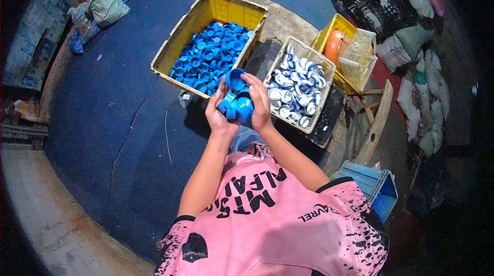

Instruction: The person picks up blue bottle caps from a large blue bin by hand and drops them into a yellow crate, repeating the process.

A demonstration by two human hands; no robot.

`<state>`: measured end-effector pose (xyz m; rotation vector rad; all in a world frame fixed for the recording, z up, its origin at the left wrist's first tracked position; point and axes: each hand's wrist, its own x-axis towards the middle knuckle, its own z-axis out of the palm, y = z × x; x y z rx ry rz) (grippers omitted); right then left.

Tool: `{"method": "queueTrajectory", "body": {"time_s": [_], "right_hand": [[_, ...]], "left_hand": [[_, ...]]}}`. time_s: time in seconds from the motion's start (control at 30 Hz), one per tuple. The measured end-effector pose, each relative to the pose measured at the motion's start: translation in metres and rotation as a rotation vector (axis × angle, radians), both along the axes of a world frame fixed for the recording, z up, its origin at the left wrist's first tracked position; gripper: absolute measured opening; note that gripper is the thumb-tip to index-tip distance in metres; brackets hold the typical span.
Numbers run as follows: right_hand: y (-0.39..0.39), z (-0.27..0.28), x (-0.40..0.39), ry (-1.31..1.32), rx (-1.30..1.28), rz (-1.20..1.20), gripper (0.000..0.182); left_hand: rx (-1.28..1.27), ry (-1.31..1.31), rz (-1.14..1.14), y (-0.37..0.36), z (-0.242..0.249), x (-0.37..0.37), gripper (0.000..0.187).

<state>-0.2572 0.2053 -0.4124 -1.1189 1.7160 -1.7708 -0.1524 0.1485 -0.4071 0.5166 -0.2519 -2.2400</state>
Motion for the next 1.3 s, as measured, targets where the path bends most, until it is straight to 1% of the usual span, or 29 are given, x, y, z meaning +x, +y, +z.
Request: {"method": "queueTrajectory", "body": {"time_s": [0.07,0.13,0.27,0.4,0.47,0.63,0.67,0.77,0.8,0.87,0.9,0.93,0.97,1.03,1.07,1.13,1.23,1.27,1.3], "right_hand": [[-0.030,-0.004,0.000,0.052,0.029,-0.014,0.051],[-0.066,-0.011,-0.005,0.092,0.056,-0.022,0.053],[-0.145,-0.033,-0.019,0.070,0.049,-0.040,0.053],[-0.209,-0.057,-0.026,-0.095,0.078,-0.074,0.053],[-0.233,-0.074,-0.030,-0.038,0.101,-0.132,0.052],[-0.272,-0.070,-0.035,-0.006,0.274,-0.195,0.054],[-0.275,-0.065,-0.031,-0.079,0.305,-0.206,0.057],[-0.289,-0.088,-0.034,-0.098,0.441,-0.203,0.061],[-0.292,-0.089,-0.034,-0.132,0.463,-0.199,0.067],[-0.299,-0.092,-0.030,-0.113,0.489,-0.255,0.071],[-0.301,-0.092,-0.029,-0.101,0.501,-0.285,0.074],[-0.303,-0.098,-0.029,-0.107,0.520,-0.281,0.078],[-0.305,-0.101,-0.031,-0.086,0.504,-0.286,0.079],[-0.305,-0.099,-0.031,-0.041,0.482,-0.285,0.081],[-0.305,-0.098,-0.032,-0.175,0.515,-0.329,0.081],[-0.305,-0.089,-0.028,-0.205,0.562,-0.330,0.080],[-0.309,-0.091,-0.023,-0.177,0.602,-0.322,0.079],[-0.308,-0.093,-0.021,-0.168,0.617,-0.314,0.079],[-0.308,-0.093,-0.019,-0.160,0.630,-0.307,0.079]], "left_hand": [[0.039,-0.008,0.009,-0.032,-0.013,0.000,0.054],[0.070,-0.009,-0.002,-0.065,-0.016,-0.003,0.055],[0.142,0.006,-0.018,-0.144,-0.038,-0.013,0.058],[0.185,-0.035,-0.037,-0.205,-0.040,-0.017,0.065],[0.200,-0.054,-0.026,-0.231,-0.052,-0.021,0.065],[0.267,-0.016,-0.004,-0.263,-0.063,-0.024,0.060],[0.234,0.025,-0.045,-0.266,-0.062,-0.024,0.055],[0.225,-0.001,-0.099,-0.280,-0.072,-0.022,0.055],[0.186,-0.045,-0.090,-0.284,-0.079,-0.020,0.056],[0.138,-0.241,-0.109,-0.289,-0.092,-0.017,0.073],[0.110,-0.336,-0.120,-0.291,-0.088,-0.018,0.085],[0.081,-0.467,-0.191,-0.289,-0.078,-0.018,0.106],[-0.064,-0.542,-0.256,-0.288,-0.076,-0.019,0.109],[-0.198,-0.512,-0.265,-0.285,-0.077,-0.021,0.111],[-0.187,-0.527,-0.257,-0.284,-0.079,-0.020,0.109],[-0.171,-0.557,-0.232,-0.285,-0.073,-0.019,0.107],[-0.137,-0.546,-0.139,-0.286,-0.084,-0.022,0.095],[-0.087,-0.584,-0.139,-0.288,-0.088,-0.019,0.072],[-0.040,-0.568,-0.125,-0.292,-0.090,-0.018,0.066]]}}
